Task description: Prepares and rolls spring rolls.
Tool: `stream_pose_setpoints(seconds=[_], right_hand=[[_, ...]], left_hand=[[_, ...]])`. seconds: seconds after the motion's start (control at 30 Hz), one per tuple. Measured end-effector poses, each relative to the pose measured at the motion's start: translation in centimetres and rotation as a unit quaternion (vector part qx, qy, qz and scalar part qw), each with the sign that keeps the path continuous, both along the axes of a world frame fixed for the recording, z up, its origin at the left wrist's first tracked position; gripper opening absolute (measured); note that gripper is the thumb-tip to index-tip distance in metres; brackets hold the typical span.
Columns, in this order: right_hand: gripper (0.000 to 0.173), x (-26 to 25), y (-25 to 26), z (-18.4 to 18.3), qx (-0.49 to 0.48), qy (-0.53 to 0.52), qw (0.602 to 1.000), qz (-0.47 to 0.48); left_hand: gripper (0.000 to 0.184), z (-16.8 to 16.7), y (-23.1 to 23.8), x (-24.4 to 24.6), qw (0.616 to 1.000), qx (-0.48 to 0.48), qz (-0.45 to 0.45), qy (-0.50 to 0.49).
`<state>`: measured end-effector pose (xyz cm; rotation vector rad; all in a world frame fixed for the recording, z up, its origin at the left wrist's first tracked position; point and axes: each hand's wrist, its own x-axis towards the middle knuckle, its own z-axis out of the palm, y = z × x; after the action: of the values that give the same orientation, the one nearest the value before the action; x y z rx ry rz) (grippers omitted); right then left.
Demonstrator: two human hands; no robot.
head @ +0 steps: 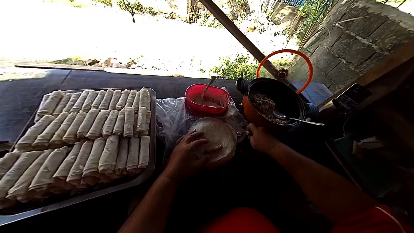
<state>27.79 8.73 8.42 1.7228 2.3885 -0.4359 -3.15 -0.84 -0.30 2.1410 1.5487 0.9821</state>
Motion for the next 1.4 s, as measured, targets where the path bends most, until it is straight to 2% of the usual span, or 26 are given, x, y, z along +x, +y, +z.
stream_pose_setpoints(seconds=[0.17, 0.27, 0.8, 1.4], right_hand=[[0.037, 0.1, 0.0, 0.3, 0.003, 0.049, 0.999, -0.015], [0.04, 0.0, 0.1, -0.6, 0.025, 0.043, 0.999, -0.011], [0.03, -0.7, 0.0, -1.4, 0.022, 0.06, 0.995, -0.073], [0.025, -0.1, -1.2, -1.5, 0.171, 0.197, 0.963, -0.069]], left_hand=[[0.048, 0.1, -0.1, 0.0, 1.0, -0.006, 0.003, 0.003], [0.048, 0.1, -0.1, -0.1, 1.0, -0.007, 0.003, 0.003], [0.046, 0.2, -0.1, -0.1, 1.0, -0.016, 0.007, 0.011], [0.045, 0.2, -0.1, 0.0, 1.0, -0.014, 0.005, -0.004]])
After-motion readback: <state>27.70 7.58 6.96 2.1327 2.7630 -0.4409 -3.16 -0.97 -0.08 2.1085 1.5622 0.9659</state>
